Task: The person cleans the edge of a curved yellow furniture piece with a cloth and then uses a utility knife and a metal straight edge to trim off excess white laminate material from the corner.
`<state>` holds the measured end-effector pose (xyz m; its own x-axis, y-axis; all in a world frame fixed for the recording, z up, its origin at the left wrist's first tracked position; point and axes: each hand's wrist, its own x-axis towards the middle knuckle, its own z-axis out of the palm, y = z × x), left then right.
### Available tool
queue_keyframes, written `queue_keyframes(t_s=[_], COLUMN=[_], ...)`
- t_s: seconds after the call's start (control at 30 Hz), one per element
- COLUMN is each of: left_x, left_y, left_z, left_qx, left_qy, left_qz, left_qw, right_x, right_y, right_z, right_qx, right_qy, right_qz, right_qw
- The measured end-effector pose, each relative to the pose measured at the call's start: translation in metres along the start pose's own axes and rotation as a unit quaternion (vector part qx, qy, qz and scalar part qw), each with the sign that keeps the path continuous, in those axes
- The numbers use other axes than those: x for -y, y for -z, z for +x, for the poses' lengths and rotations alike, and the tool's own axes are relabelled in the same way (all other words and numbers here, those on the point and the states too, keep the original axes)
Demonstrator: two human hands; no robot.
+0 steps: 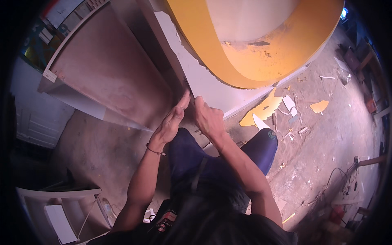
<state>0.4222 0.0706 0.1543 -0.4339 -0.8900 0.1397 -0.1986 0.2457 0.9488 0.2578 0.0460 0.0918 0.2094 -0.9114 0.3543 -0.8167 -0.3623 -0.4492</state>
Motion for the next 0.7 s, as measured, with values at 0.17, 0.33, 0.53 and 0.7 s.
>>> queue_keyframes(t_s=[0.17,0.33,0.53,0.7], left_x=[0.007,0.031,0.027,0.043], left_y=[-0.02,-0.027,-0.015,-0.036], left_z=[-0.016,-0.013,-0.011,-0.024], left_qx=[0.018,-0.001,0.011,-0.007], left_qy=[-0.052,-0.033,-0.019,-0.012], left_qz=[-0.056,-0.056,-0.071,-0.037], left_qw=[0.997,0.998,0.997,0.999], right_x=[-0.018,-0.022,-0.02,-0.032], right_y=[-0.008,-0.019,-0.03,-0.037], right_z=[-0.034,-0.03,-0.024,-0.049], right_qx=[-0.01,0.005,0.015,0.041], right_qy=[0.018,0.01,0.006,-0.012], right_qz=[0.001,0.011,0.001,-0.02], right_qw=[1.0,1.0,1.0,0.999])
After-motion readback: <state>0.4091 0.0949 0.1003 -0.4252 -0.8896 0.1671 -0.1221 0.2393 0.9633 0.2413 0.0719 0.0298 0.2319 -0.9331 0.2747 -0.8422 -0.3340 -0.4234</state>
